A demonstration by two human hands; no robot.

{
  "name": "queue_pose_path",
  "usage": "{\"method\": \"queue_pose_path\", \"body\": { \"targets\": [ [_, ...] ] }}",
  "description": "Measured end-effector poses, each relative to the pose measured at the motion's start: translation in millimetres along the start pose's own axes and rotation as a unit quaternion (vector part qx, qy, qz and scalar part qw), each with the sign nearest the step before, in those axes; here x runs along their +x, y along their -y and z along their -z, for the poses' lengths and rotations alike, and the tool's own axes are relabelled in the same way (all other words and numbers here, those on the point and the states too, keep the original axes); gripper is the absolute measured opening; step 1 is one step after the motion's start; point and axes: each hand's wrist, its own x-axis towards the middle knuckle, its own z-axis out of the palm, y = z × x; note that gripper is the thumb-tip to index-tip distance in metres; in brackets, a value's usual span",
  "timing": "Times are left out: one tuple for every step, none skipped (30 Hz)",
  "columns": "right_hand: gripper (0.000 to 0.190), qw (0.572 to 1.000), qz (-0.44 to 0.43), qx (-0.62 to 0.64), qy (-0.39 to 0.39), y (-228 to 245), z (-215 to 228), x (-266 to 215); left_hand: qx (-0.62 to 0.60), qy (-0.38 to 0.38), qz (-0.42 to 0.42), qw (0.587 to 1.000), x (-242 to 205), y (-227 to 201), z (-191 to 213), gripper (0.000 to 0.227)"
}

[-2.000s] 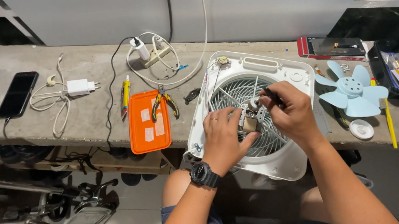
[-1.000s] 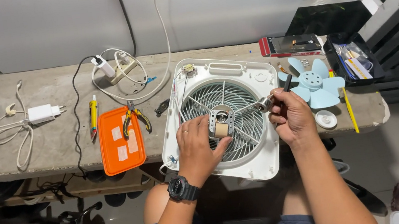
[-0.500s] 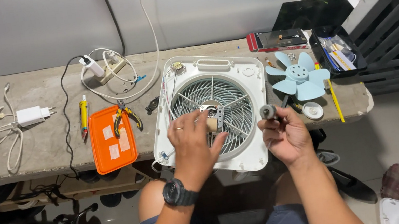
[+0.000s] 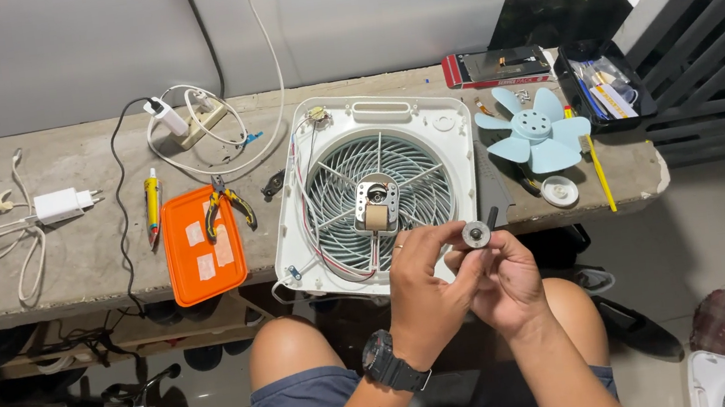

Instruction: Cleaning the motor area and internal housing of a small box fan using a small tool.

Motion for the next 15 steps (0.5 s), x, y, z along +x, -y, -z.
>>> {"method": "queue_pose_path", "body": {
  "targets": [
    [0.039,1.0,0.0,0.001,0.0,-1,4,-1,0.001,0.001,0.0,1.0,-1,1,0,0.026],
    [0.036,0.999,0.037,-0.017,-0.009,-2,8,-2,0.003,-0.001,0.015,1.0,-3,2,-1,0.025],
    [0.033,0.997,0.073,-0.035,-0.019,-2,11,-2,0.007,-0.004,0.029,1.0,-4,3,-1,0.024],
    [0.033,0.997,0.072,-0.034,-0.018,-4,10,-5,0.008,-0.004,0.029,1.0,-3,4,0,0.024],
    [0.023,0.994,0.079,-0.066,-0.023,-6,8,-8,0.008,-0.003,0.032,0.999,-2,5,1,0.023],
    [0.013,0.991,0.086,-0.098,-0.028,-8,7,-12,0.009,-0.003,0.036,0.999,-2,6,1,0.024],
    [0.013,0.991,0.086,-0.097,-0.028,-11,0,-14,0.009,-0.002,0.036,0.999,-1,7,2,0.024],
    [0.014,0.985,0.093,-0.135,-0.048,-13,-7,-17,-0.014,-0.005,0.055,0.998,-1,7,2,0.025],
    [0.019,0.977,0.1,-0.173,-0.069,-16,-14,-20,-0.037,-0.007,0.073,0.997,0,8,2,0.026],
    [0.019,0.978,0.101,-0.172,-0.069,-17,-16,-21,-0.036,-0.006,0.073,0.997,1,9,3,0.026],
    [0.018,0.975,0.109,-0.187,-0.059,-18,-19,-22,-0.037,-0.005,0.079,0.996,0,9,3,0.026],
    [0.017,0.971,0.118,-0.202,-0.049,-19,-21,-23,-0.037,-0.005,0.084,0.996,0,10,4,0.027],
    [0.017,0.971,0.117,-0.202,-0.049,-19,-22,-23,-0.037,-0.005,0.084,0.996,0,10,4,0.027],
    [0.015,0.967,0.124,-0.219,-0.049,-20,-24,-24,-0.039,-0.005,0.086,0.996,1,11,4,0.026],
    [0.013,0.962,0.13,-0.236,-0.05,-21,-25,-25,-0.041,-0.006,0.088,0.995,1,11,5,0.026]
  ]
}}
